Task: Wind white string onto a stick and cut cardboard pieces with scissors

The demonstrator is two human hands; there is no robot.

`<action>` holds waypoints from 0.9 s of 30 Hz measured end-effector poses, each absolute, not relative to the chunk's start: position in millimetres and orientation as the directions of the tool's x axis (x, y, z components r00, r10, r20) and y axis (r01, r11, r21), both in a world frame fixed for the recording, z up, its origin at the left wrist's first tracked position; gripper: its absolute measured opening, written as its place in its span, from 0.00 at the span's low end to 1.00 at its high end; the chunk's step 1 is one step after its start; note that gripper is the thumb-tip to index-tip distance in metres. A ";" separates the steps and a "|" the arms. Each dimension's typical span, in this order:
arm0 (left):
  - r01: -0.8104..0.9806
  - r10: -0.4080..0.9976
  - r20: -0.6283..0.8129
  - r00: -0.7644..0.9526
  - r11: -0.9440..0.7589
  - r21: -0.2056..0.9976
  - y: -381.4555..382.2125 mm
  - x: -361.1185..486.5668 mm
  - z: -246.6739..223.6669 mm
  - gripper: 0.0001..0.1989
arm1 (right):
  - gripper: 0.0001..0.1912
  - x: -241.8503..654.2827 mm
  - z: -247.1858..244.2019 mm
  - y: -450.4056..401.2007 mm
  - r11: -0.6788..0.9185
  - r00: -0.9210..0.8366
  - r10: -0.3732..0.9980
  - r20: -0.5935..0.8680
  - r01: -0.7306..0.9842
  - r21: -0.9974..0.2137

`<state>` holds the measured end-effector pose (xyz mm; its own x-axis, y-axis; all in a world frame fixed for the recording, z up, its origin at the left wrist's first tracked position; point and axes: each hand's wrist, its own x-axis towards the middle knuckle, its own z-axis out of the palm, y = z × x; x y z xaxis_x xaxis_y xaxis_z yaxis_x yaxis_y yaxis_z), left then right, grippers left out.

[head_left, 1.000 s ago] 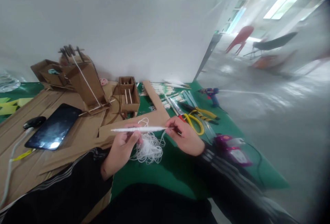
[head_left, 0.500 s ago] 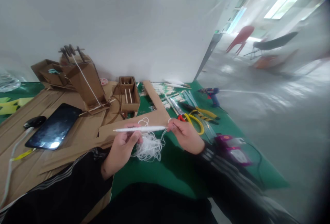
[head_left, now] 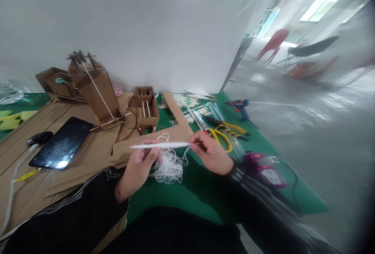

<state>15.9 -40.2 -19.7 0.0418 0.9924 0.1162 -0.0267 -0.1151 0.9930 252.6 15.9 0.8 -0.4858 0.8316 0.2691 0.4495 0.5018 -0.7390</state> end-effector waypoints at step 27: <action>0.005 0.990 0.141 0.011 -0.141 0.990 -40.3 15.0 -19.7 0.11 | 0.12 260.9 1.7 18.9 0.446 -0.436 0.868 0.237 0.477 -0.757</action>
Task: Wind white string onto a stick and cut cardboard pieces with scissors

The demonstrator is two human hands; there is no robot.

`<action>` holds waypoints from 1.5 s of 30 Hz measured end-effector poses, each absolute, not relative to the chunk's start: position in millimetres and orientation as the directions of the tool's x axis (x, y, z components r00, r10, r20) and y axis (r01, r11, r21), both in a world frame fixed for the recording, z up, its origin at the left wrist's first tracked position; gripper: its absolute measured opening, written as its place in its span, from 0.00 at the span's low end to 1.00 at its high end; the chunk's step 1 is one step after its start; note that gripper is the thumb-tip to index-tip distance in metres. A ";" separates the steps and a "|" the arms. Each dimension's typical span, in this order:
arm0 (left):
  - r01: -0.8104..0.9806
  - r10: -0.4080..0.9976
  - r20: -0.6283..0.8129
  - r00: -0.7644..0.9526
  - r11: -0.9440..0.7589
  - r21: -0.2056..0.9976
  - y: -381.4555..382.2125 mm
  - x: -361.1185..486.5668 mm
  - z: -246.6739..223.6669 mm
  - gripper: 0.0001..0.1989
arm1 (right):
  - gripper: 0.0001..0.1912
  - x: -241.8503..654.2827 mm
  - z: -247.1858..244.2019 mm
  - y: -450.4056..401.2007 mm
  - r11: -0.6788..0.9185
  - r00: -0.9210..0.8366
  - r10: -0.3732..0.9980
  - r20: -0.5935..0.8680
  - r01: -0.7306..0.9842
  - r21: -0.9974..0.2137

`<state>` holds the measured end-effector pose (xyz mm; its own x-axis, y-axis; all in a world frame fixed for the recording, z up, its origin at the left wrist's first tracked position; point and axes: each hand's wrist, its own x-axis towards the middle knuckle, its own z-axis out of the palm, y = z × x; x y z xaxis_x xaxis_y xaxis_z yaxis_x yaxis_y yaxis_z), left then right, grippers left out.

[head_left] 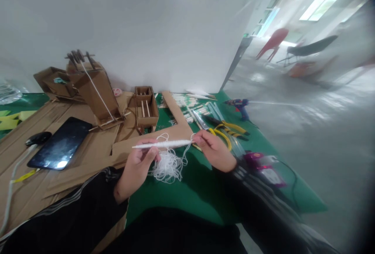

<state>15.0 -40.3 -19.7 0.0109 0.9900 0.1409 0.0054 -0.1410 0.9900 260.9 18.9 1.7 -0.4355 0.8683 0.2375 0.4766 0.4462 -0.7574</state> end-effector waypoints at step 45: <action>-0.051 1.000 0.013 0.021 -0.012 0.999 -45.6 14.8 -16.0 0.18 | 0.10 254.6 0.9 20.8 0.423 -0.249 0.906 0.343 0.578 -0.698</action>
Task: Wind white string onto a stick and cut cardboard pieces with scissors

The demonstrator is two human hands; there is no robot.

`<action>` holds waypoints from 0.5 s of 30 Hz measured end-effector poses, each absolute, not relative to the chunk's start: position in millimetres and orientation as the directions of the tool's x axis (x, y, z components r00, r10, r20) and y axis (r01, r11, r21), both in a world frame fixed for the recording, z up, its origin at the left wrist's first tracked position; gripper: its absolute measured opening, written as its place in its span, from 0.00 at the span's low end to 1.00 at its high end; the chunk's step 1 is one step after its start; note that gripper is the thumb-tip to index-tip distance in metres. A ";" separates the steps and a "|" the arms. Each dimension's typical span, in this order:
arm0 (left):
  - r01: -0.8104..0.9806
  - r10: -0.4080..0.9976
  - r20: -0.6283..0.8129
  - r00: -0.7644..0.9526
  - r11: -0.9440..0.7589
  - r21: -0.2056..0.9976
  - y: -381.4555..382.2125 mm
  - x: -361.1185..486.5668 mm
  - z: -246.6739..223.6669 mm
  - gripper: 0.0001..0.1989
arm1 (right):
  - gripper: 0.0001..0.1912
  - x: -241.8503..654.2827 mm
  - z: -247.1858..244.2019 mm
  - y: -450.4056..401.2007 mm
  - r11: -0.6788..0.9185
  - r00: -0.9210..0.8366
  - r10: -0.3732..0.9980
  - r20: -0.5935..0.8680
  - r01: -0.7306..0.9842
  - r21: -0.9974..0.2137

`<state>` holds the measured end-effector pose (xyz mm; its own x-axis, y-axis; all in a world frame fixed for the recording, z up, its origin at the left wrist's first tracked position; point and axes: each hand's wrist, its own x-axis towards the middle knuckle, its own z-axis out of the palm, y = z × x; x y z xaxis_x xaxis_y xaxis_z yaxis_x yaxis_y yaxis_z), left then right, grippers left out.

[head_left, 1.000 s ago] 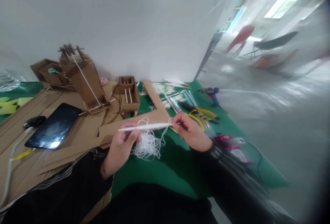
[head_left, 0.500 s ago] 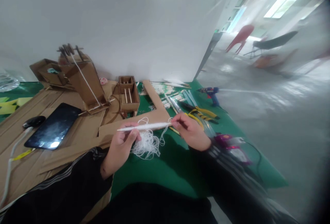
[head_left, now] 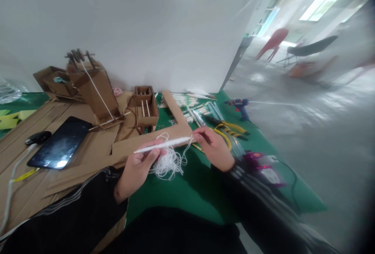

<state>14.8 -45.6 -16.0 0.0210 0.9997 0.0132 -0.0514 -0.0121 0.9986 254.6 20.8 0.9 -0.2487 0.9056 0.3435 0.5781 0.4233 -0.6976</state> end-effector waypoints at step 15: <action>-0.015 0.994 0.108 0.017 -0.108 0.994 -54.4 19.3 -18.2 0.14 | 0.02 190.9 -15.3 -34.2 0.528 -0.430 0.837 0.339 0.468 -0.709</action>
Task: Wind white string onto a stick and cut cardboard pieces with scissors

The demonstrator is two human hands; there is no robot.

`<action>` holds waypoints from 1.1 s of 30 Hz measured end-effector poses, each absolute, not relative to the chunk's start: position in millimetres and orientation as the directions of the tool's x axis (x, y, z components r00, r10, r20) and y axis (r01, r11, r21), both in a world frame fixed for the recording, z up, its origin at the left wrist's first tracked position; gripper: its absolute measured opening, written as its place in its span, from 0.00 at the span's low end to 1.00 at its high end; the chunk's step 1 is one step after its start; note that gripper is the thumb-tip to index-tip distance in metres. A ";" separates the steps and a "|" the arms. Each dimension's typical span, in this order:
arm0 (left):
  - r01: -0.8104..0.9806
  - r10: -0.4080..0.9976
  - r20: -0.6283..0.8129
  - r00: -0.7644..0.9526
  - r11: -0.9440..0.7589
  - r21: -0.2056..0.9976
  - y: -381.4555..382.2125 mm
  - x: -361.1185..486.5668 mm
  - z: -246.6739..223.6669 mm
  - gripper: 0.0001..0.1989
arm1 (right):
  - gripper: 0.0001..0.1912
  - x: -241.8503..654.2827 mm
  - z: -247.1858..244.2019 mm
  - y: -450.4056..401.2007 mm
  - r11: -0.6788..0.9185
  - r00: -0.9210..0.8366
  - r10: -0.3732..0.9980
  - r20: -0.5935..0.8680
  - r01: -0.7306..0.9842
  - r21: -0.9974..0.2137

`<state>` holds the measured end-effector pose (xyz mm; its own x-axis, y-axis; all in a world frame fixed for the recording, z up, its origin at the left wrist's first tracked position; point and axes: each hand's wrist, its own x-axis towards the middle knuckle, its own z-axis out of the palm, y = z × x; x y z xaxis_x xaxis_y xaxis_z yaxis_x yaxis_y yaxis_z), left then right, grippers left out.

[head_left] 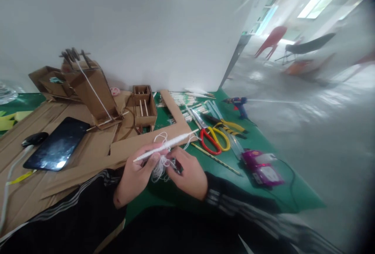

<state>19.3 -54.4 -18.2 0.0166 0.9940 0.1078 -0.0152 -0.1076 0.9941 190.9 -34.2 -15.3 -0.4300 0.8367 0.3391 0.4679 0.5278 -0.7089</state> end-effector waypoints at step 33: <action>0.081 0.976 0.175 0.127 -0.186 0.979 -52.7 16.3 -26.3 0.25 | 0.10 205.6 -31.3 -12.8 -0.401 -0.632 0.752 -0.185 -0.216 -0.890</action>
<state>16.3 -52.7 -26.3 0.1272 0.9764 0.1746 0.0809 -0.1856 0.9793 205.6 -12.8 -31.3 -0.6325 0.7521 -0.1853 -0.2163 -0.4012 -0.8901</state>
